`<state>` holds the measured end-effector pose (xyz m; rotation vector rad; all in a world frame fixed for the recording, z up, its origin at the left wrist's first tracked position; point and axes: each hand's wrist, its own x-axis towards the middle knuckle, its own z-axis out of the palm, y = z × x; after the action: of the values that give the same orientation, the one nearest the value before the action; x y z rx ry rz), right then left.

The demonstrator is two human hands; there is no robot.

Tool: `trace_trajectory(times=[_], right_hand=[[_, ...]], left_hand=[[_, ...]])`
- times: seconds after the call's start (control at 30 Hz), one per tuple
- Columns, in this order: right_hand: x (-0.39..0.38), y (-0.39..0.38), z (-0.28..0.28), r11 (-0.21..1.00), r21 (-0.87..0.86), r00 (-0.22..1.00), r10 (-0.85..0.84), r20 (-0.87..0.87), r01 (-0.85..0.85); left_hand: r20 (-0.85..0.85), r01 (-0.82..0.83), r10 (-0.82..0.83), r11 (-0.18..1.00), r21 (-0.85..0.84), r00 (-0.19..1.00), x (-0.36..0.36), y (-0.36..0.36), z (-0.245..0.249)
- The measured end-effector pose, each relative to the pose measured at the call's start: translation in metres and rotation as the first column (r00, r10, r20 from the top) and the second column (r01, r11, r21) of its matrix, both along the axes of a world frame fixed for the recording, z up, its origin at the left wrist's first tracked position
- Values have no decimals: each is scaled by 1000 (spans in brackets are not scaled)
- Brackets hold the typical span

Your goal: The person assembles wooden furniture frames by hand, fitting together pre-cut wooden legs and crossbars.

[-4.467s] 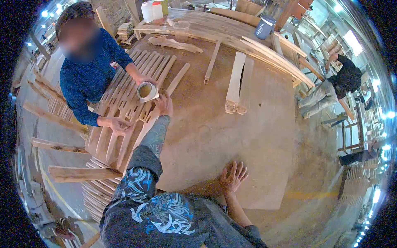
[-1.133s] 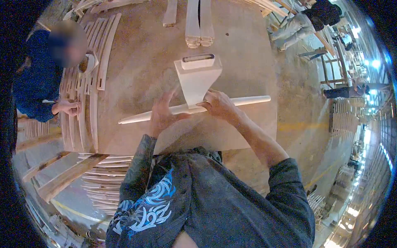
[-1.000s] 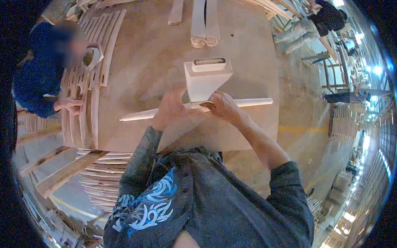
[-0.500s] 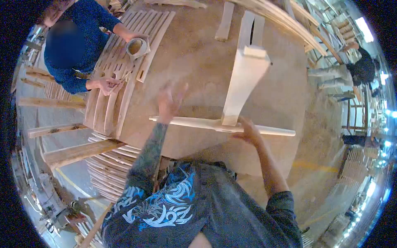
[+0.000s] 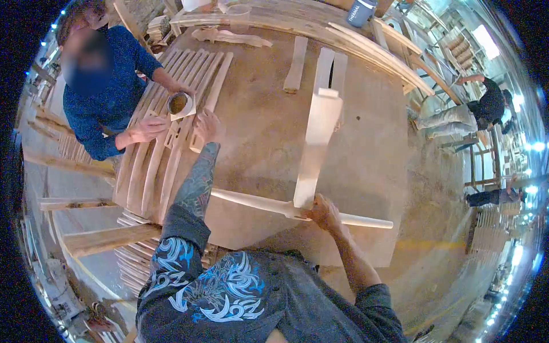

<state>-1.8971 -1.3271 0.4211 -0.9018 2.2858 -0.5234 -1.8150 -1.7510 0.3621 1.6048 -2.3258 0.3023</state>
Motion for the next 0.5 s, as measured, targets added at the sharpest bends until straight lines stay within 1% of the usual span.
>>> trace_trajectory(times=[0.03,0.07,0.1,0.17,0.2,0.23,0.27,0.3,0.33,0.4,0.43,0.47,0.5], right_hand=[[7,3,2,998,-48,999,-46,-13,45],[13,10,-3,997,-53,999,-51,-15,50],[18,19,-13,993,-120,996,0,-93,-11],[23,34,-33,961,-235,961,82,-263,-147],[23,40,-43,960,-240,959,74,-273,-142],[24,44,-51,955,-219,944,127,-305,-199],[26,43,-50,948,-195,926,178,-334,-253],[27,47,-46,946,-229,939,153,-306,-229],[30,43,-33,939,-249,936,150,-317,-235],[32,45,-49,892,-379,923,98,-373,-247],[29,47,-59,890,-387,922,86,-376,-241],[24,50,-67,918,-317,932,126,-340,-240],[22,56,-74,940,-242,940,162,-299,-239]], left_hand=[[-6,-48,49,990,134,999,-4,5,2],[-7,-93,98,959,266,995,-8,6,1],[-13,-88,95,961,262,995,-9,3,2],[-109,-111,160,926,362,981,-9,-10,-11],[-119,-101,153,929,357,981,-6,-18,-17],[-91,-82,110,958,274,990,-1,-28,-25],[-57,-59,71,980,189,996,3,-26,-14],[-13,-59,62,984,169,998,5,-22,-3],[-20,-51,54,987,156,998,9,-18,0],[126,0,3,1000,-22,992,16,-19,2],[36,-13,10,997,79,999,13,-29,-14],[32,-3,1,997,72,1000,15,-25,4],[31,93,-107,954,285,994,19,-22,22]])
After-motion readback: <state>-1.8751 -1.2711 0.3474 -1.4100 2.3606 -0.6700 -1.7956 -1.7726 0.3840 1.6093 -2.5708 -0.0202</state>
